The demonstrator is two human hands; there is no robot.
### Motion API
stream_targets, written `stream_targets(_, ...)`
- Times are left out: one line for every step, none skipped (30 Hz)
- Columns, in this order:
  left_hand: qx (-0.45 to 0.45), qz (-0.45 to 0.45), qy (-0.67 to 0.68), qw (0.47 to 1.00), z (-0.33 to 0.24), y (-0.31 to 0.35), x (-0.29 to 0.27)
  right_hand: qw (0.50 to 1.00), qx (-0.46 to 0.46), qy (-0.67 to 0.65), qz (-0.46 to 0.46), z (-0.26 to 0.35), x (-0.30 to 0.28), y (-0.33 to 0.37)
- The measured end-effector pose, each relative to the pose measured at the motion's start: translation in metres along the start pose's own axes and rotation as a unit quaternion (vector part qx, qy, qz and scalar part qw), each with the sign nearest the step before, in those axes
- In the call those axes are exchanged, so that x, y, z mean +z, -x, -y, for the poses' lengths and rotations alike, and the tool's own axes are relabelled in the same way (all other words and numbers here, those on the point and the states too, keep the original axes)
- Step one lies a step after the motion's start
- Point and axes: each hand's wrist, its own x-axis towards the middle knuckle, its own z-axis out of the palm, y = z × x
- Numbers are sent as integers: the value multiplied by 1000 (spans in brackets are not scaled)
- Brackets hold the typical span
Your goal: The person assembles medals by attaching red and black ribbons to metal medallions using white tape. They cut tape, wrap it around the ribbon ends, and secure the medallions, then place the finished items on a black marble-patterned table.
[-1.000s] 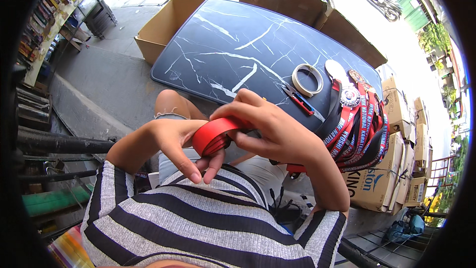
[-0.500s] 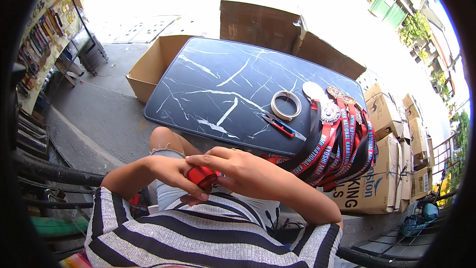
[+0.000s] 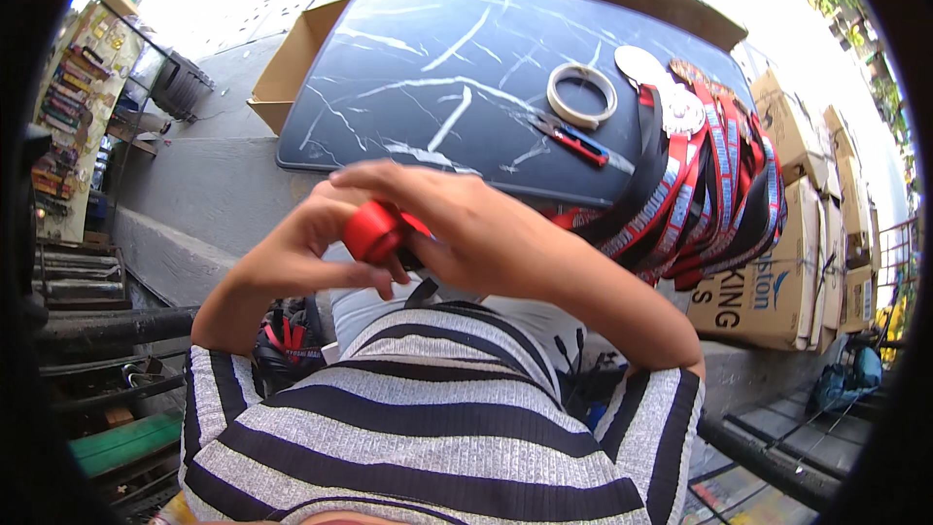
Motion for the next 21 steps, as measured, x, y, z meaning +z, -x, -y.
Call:
stream_targets(-17,-30,44,998,-2,3,3,1000,20,-15,-1,-2,0,-2)
stream_targets(-2,-71,43,997,-5,6,5,998,47,-52,-3,-4,-1,-3)
stream_targets(9,-96,49,994,-9,9,6,999,0,-30,-44,-8,0,-6)
stream_targets(21,-121,54,991,-13,12,6,998,-18,-5,-64,-11,0,-2)
stream_targets(31,-152,54,986,-18,15,7,996,-20,21,-82,-15,1,3)
stream_targets(101,-166,38,980,-23,18,7,997,7,-13,-75,-21,4,11)
stream_targets(177,-187,20,966,-29,21,8,996,34,-47,-67,-28,10,20)
stream_targets(248,-148,18,957,-37,25,3,993,59,-81,-56,-38,17,30)
stream_targets(286,-127,63,948,-46,33,3,986,108,-125,-17,-51,25,38)
stream_targets(315,-87,91,941,-54,41,2,981,162,-108,13,-64,37,47)
stream_targets(316,-40,127,939,-63,48,-1,980,173,-91,26,-80,51,53)
stream_targets(315,-29,120,941,-70,54,-5,985,164,-53,12,-96,67,56)
stream_targets(326,0,131,936,-75,59,-9,990,141,-16,-10,-111,86,56)
stream_targets(320,-19,113,941,-77,64,-11,987,155,28,-13,-124,102,56)
stream_targets(321,-41,104,941,-79,68,-12,995,100,18,-23,-138,114,54)
stream_targets(322,-63,95,940,-80,72,-14,996,82,14,-13,-153,124,47)
stream_targets(321,-75,99,939,-80,75,-16,998,59,13,-4,-166,133,37)
stream_targets(322,-99,108,935,-80,78,-17,985,135,-87,56,-177,141,26)
stream_targets(324,-123,117,931,-80,82,-19,986,93,-111,81,-187,143,18)
stream_targets(326,-135,119,928,-81,86,-20,982,67,-135,116,-194,145,12)
stream_targets(328,-148,122,925,-83,90,-22,975,78,-140,157,-199,149,8)
